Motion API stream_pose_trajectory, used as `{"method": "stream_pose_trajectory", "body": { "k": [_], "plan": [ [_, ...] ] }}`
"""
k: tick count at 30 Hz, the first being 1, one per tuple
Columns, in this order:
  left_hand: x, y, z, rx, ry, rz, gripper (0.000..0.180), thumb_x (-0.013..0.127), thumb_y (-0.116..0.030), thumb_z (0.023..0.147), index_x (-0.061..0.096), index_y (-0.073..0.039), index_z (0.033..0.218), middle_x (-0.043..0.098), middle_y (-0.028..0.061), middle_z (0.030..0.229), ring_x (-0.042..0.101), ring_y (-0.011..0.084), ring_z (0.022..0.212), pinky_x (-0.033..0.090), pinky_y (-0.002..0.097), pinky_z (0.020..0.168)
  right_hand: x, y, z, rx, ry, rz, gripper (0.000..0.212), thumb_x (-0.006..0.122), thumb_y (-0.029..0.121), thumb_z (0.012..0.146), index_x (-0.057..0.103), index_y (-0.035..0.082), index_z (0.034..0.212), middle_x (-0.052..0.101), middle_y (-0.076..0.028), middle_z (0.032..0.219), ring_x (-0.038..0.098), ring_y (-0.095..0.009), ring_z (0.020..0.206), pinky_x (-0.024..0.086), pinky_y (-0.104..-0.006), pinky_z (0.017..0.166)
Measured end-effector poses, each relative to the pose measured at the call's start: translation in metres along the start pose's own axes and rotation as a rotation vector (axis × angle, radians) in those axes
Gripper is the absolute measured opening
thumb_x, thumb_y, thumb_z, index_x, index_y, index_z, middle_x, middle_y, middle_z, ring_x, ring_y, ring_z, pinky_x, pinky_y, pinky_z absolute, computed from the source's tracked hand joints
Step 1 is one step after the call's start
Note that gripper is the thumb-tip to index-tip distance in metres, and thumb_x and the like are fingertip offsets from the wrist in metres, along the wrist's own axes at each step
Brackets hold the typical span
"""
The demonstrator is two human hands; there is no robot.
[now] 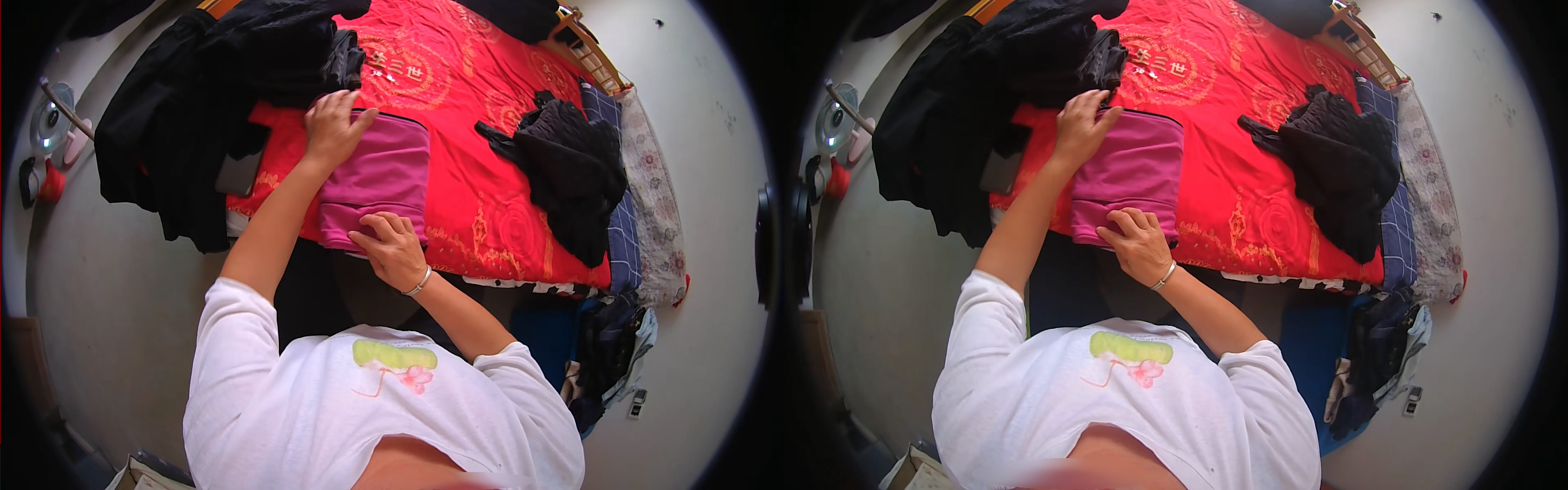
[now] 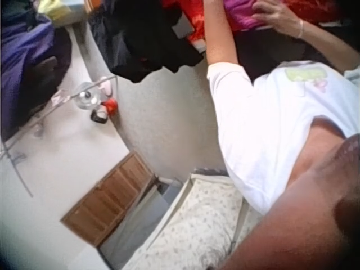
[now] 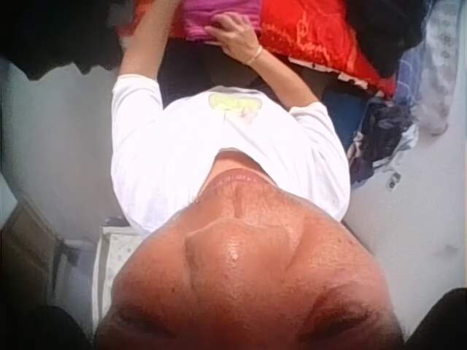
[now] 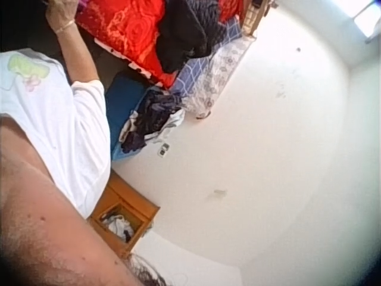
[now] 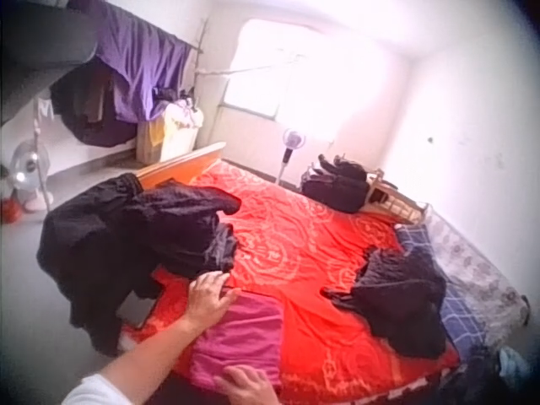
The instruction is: The recorder is folding garments, specifically a pair of sports pants and a black quilted jacket, on a bed.
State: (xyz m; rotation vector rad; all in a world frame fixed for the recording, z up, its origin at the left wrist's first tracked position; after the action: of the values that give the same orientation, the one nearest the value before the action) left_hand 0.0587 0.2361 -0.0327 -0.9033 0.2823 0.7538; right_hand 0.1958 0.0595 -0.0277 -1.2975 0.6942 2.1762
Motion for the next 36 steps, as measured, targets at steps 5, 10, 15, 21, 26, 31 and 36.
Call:
{"method": "stream_pose_trajectory", "body": {
  "k": [5, 10, 15, 21, 26, 31, 36],
  "plan": [
    [0.05, -0.012, 0.021, 0.003, 0.607, 0.27, 0.046, 0.053, -0.05, 0.081, 0.064, -0.008, 0.098, 0.064, 0.01, 0.098, 0.057, 0.0271, 0.099, 0.036, 0.0426, 0.086, 0.005, -0.005, -0.006, 0.051, 0.009, 0.023, 0.03, 0.061, 0.007, 0.066, 0.064, 0.013, 0.095, 0.051, -0.003, 0.089, 0.049, -0.02, 0.084, 0.039, -0.0333, 0.071],
    [0.073, 0.036, 0.003, -0.069, 0.378, 0.11, 0.037, 0.054, -0.046, 0.082, 0.063, -0.01, 0.088, 0.065, 0.0109, 0.089, 0.06, 0.0254, 0.089, 0.037, 0.0411, 0.079, 0.024, -0.012, -0.015, 0.003, 0.025, 0.105, 0.023, 0.063, 0.008, 0.067, 0.064, 0.011, 0.09, 0.05, -0.003, 0.082, 0.049, -0.02, 0.077, 0.039, -0.0314, 0.067],
    [0.045, 0.039, -0.007, -0.008, -0.043, -0.039, 0.036, 0.067, -0.038, 0.074, 0.06, -0.008, 0.093, 0.058, 0.0086, 0.099, 0.053, 0.0262, 0.098, 0.04, 0.0385, 0.083, 0.013, -0.008, -0.018, 0.001, 0.141, 0.289, 0.019, 0.066, 0.011, 0.07, 0.065, 0.009, 0.089, 0.054, -0.005, 0.083, 0.053, -0.022, 0.081, 0.041, -0.0318, 0.069],
    [0.006, 0.055, -0.091, -1.011, 0.257, -0.834, 0.086, 0.07, -0.042, 0.075, 0.026, 0.004, 0.132, 0.047, 0.0161, 0.121, 0.048, 0.0211, 0.109, 0.039, 0.033, 0.092, -0.03, -0.123, -0.068, 0.686, -0.367, 0.335, 0.017, 0.062, 0.01, 0.077, 0.065, 0.007, 0.093, 0.06, -0.012, 0.096, 0.057, -0.027, 0.092, 0.044, -0.0343, 0.08],
    [0.01, 0.03, -0.091, -1.034, 0.548, -1.01, 0.072, 0.071, -0.039, 0.075, 0.039, 0.002, 0.125, 0.053, 0.0144, 0.116, 0.054, 0.021, 0.104, 0.044, 0.0335, 0.089, -0.014, -0.183, -0.098, 0.783, -0.229, -0.176, 0.03, 0.06, 0.025, 0.08, 0.06, 0.012, 0.107, 0.055, -0.006, 0.113, 0.046, -0.023, 0.113, 0.033, -0.0396, 0.094],
    [0.03, -0.015, -0.066, -1.011, 0.796, -1.376, 0.047, 0.065, -0.02, 0.081, 0.047, -0.003, 0.12, 0.059, 0.0093, 0.107, 0.058, 0.0199, 0.096, 0.047, 0.0347, 0.087, 0.033, -0.194, -0.123, 0.774, -0.274, -0.204, 0.033, 0.056, 0.03, 0.082, 0.057, 0.016, 0.112, 0.051, -0.004, 0.122, 0.042, -0.022, 0.118, 0.027, -0.0403, 0.098],
    [0.026, -0.066, 0.001, -0.76, 0.69, -1.349, 0.055, 0.063, -0.011, 0.08, 0.038, -0.001, 0.127, 0.054, 0.0113, 0.115, 0.056, 0.0215, 0.101, 0.046, 0.035, 0.089, 0.033, -0.189, -0.122, 0.77, -0.286, -0.186, 0.032, 0.056, 0.029, 0.082, 0.057, 0.015, 0.111, 0.052, -0.004, 0.121, 0.042, -0.022, 0.118, 0.028, -0.0399, 0.097]
  ]
}}
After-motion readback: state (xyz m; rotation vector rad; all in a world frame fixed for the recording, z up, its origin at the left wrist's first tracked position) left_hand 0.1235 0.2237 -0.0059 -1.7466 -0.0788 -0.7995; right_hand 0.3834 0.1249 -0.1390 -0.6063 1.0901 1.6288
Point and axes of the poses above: each hand's wrist, its own z-axis towards the middle knuckle, its own x-axis out of the palm, y = z × x, the point moved 4 cm from there along z, towards the middle knuckle
